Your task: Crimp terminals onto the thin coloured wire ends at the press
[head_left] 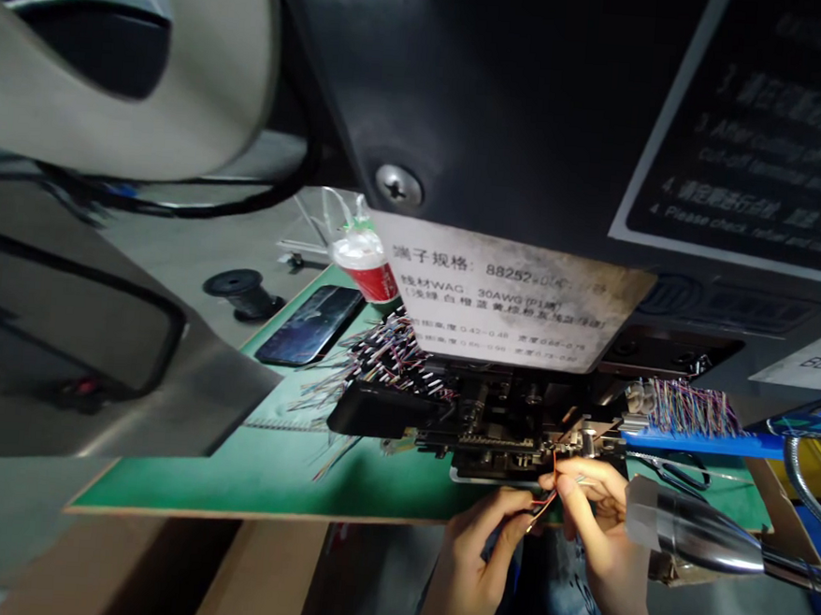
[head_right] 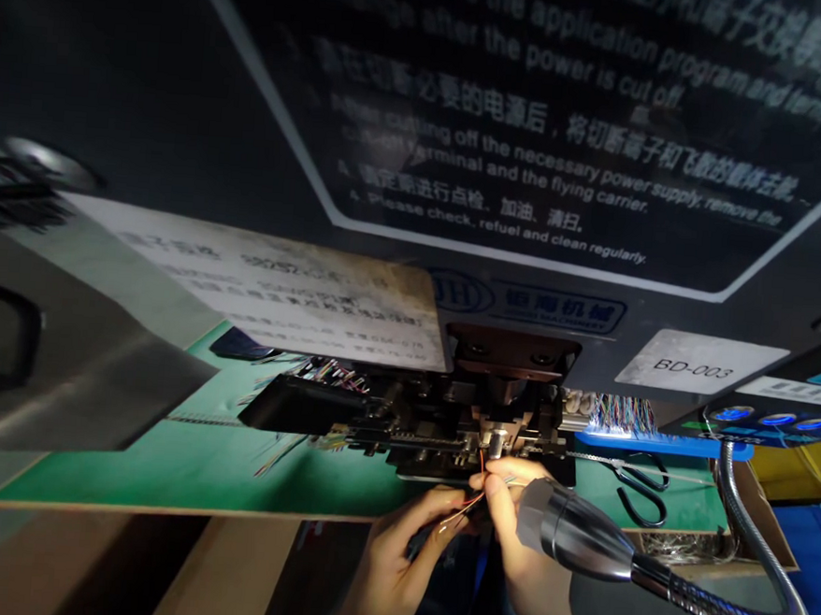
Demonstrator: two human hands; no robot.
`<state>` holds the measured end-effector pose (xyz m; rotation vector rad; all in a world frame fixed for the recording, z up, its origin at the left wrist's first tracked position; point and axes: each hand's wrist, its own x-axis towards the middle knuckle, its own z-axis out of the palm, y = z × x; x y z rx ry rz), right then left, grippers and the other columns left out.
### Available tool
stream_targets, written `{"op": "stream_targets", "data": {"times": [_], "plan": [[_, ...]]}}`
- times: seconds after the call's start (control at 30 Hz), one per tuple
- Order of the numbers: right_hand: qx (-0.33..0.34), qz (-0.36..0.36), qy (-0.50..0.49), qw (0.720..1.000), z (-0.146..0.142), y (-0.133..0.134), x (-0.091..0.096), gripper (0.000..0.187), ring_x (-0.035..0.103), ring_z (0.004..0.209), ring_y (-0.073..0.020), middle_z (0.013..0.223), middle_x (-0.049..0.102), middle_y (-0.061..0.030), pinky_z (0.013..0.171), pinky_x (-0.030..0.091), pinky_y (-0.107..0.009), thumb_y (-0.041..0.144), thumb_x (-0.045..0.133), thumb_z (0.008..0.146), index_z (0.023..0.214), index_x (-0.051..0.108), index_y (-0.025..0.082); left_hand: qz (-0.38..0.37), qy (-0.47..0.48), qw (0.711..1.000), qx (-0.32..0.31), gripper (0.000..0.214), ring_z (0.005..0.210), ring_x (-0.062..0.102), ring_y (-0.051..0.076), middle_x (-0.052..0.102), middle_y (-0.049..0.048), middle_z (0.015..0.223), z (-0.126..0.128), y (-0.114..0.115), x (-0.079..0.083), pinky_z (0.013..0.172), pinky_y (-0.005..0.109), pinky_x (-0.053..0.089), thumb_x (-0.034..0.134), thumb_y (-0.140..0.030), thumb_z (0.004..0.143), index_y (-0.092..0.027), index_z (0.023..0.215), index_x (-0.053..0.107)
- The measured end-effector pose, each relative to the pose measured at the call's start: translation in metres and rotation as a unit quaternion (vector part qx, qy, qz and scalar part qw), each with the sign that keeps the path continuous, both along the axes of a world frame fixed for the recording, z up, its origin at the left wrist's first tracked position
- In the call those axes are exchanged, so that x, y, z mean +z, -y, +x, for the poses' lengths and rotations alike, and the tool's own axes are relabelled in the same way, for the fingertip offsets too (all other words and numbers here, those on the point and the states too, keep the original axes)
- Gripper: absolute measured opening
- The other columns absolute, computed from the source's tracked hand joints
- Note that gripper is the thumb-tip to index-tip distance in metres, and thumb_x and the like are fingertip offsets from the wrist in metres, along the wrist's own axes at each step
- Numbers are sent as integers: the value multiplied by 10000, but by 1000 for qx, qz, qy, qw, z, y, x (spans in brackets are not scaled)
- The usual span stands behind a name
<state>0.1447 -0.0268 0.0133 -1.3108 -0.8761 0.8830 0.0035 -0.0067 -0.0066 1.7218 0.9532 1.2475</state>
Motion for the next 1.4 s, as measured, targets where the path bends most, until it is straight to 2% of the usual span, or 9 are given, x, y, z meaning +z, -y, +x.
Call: {"op": "stream_targets", "data": {"times": [0.1,0.17,0.3,0.4,0.5,0.7,0.97,1.27,1.4], "plan": [[1,3,16,1000,1,3,-1,163,726,627,-203,855,838,-43,566,578,-298,401,767,955,1002,822,255,-21,-8,1000,-14,223,796,800,168,835,1,901,-4,2,-2,776,181,613,579,-144,1020,-244,1058,775],[-7,19,70,997,4,4,0,124,752,752,-224,873,818,-38,714,609,-331,352,743,967,999,825,263,-45,-10,999,-25,204,763,788,172,820,2,863,-9,4,-1,775,196,611,585,-185,1033,-241,1040,780],[21,83,159,984,13,7,6,97,729,906,-218,951,759,-29,860,576,-330,267,758,941,852,799,267,-114,-22,989,-89,168,733,760,166,799,-7,829,-21,4,8,773,195,590,628,-234,1029,-246,986,790],[45,69,97,992,14,7,7,111,756,868,-217,926,790,-30,778,600,-307,309,764,959,858,775,264,-133,-21,985,-107,172,751,752,165,787,-14,810,-23,2,12,777,187,573,627,-226,1025,-248,968,787],[38,33,30,998,8,7,4,133,779,710,-218,852,836,-29,648,634,-307,387,765,971,922,782,265,-125,-14,987,-99,174,741,746,157,778,-21,803,-20,0,8,771,181,560,607,-217,1033,-245,986,771],[9,-2,43,999,4,4,2,161,799,675,-201,863,864,-28,648,666,-283,409,781,949,981,825,258,-113,-22,990,-80,172,762,755,156,784,-25,809,-16,1,-2,795,186,551,589,-212,1051,-246,1043,757],[13,2,6,1000,3,1,7,118,785,624,-192,865,867,-28,608,676,-280,355,790,944,979,822,248,-108,-23,991,-74,179,745,761,165,790,-17,802,-16,2,2,784,200,565,580,-221,1055,-240,1031,756],[23,-10,20,999,6,1,1,200,781,642,-215,877,862,-59,614,663,-314,426,780,947,995,819,236,-108,-23,991,-72,168,760,770,164,802,-10,825,-15,1,3,806,199,570,585,-226,1054,-239,1035,752],[38,-10,58,998,10,8,-6,278,793,821,-266,927,852,-76,814,652,-407,497,739,972,1049,818,242,-128,-19,989,-78,181,761,762,176,787,-5,805,-20,1,1,812,211,578,600,-296,1058,-249,1022,771]]}}
